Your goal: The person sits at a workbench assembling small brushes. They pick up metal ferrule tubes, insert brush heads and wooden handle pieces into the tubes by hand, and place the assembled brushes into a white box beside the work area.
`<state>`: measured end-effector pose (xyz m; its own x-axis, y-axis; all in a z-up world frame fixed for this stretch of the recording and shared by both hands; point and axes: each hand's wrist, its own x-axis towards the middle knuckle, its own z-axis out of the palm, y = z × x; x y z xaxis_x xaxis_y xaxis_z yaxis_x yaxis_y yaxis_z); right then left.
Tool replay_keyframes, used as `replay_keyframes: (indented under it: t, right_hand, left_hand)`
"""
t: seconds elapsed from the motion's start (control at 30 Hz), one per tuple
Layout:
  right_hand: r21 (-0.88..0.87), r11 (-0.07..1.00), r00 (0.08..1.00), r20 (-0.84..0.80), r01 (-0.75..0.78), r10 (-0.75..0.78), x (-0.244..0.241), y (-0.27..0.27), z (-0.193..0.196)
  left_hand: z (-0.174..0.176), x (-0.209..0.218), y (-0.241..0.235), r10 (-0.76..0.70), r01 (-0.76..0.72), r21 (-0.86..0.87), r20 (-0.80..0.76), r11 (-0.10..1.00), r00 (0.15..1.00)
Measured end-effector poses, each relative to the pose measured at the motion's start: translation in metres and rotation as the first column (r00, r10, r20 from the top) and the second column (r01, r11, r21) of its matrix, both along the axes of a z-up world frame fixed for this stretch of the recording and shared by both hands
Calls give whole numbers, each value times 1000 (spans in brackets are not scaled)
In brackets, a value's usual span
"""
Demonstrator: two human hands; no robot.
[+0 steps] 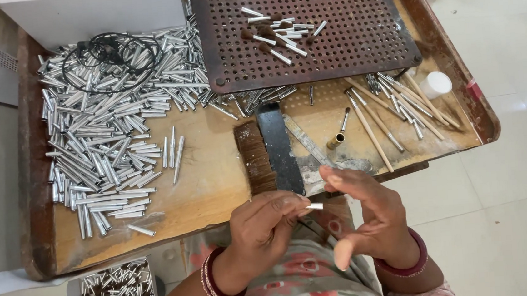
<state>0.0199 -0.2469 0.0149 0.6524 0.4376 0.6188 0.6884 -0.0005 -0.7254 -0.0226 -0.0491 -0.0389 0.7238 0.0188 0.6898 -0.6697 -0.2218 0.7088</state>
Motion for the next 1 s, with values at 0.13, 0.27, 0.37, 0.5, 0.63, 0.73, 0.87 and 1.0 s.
replay_keyframes:
  t: [0.13, 0.27, 0.37, 0.5, 0.63, 0.73, 0.87, 1.0]
  right_hand:
    - [109, 990, 990, -114, 95, -82, -6, -24, -56]
    - [42, 970, 971, 10, 238, -238, -9, -25, -71]
    - [19, 972, 965, 118, 233, -234, -7, -13, -70]
    - [5, 989, 933, 332, 148, -141, -2, 2, -86]
    - [-74, 977, 894, 421, 200, -152, 2, 5, -93]
    - [-45, 976, 883, 436, 214, -173, 1, 8, -95]
    - [-26, 973, 906, 370, 230, -204, -7, 1, -89]
    - [23, 990, 990, 45, 136, -137, -11, -13, -88]
  left_hand:
    - [-1, -2, -2, 21, -21, -4, 47, 1000, 999]
    - [-7, -4, -8, 2, -2, -22, 2, 1000, 1000]
    - [-7, -6, -7, -34, 26, -95, -90, 995, 995]
    - [-9, -5, -9, -121, 61, -231, -254, 971, 960]
    - [-9, -5, -12, -126, 56, -258, -264, 964, 956]
    - [-9, -6, -13, -157, 72, -271, -306, 960, 939]
    - [-10, -7, -17, -125, 55, -258, -264, 965, 956]
    - [-16, -3, -21, -127, 55, -263, -263, 963, 956]
